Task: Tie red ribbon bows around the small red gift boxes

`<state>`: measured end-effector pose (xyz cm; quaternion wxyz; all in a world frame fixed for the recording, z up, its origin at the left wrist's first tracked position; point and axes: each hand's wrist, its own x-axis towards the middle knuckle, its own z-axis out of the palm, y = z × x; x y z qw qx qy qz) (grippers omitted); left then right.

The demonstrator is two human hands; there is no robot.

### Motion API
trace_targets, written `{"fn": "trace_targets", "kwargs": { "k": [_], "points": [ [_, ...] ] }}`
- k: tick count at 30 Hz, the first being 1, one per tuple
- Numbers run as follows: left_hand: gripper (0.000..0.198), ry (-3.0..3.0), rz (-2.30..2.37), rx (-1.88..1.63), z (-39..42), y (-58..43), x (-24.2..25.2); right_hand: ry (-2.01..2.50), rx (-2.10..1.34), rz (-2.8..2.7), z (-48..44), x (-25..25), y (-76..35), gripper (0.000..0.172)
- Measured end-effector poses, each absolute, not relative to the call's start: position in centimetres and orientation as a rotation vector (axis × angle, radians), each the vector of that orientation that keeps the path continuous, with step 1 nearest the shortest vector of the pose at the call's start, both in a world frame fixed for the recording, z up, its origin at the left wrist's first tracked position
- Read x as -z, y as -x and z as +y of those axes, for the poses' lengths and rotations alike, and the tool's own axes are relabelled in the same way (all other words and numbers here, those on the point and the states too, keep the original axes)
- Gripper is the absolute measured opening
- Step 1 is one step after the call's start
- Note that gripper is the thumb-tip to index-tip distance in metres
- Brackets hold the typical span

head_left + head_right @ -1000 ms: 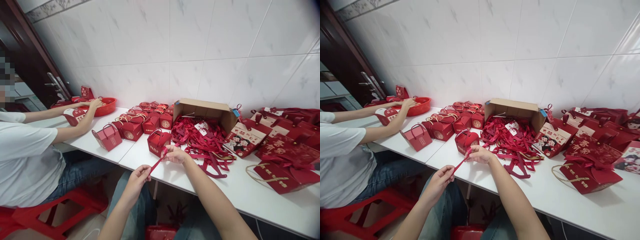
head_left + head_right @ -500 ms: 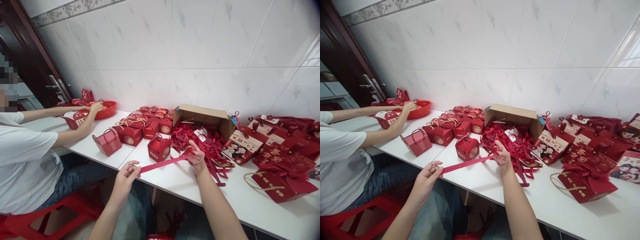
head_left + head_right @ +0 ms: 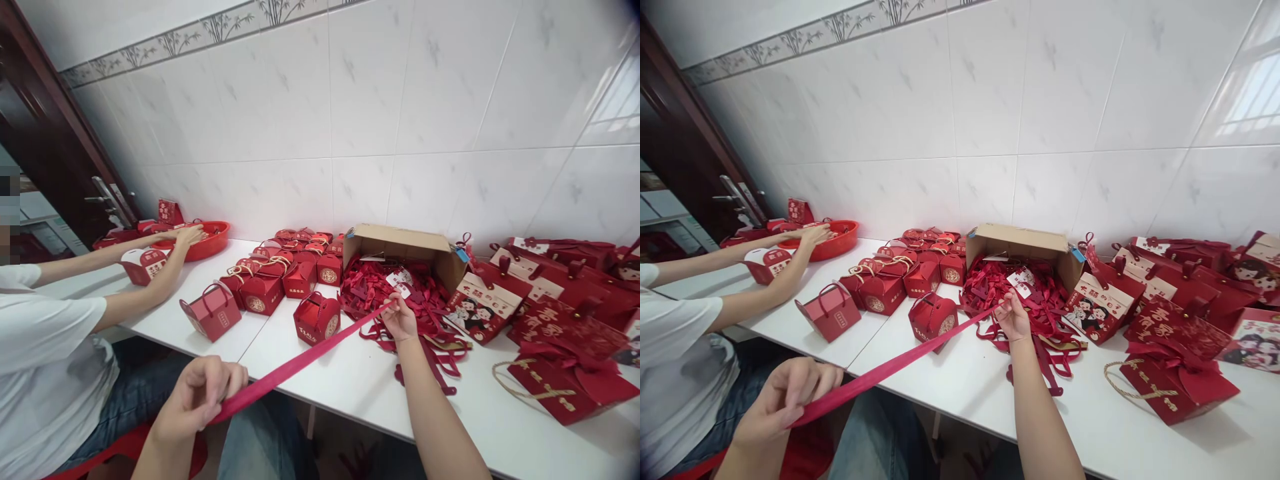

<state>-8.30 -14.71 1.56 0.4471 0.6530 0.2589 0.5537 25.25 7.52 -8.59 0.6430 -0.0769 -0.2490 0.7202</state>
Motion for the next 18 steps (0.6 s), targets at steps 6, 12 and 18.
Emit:
{"fn": "trace_targets", "kwargs": {
  "k": [6, 12, 18],
  "points": [
    [0.025, -1.736, 0.996, -1.035, -10.5, 7.3, -2.5, 0.195, -1.676, -0.56, 7.1, 7.7, -25.4, 0.016],
    [0.042, -1.688, 1.671, -1.339, -2.8, 4.4, 0.8, 0.23, -1.741, -0.558, 6.7, 7.7, -24.7, 0.012],
    [0.012, -1.804, 1.586, -1.353, -2.7, 4.5, 2.3, 0.29, -1.748, -0.572, 7.1, 8.2, -24.3, 0.032]
  ]
}}
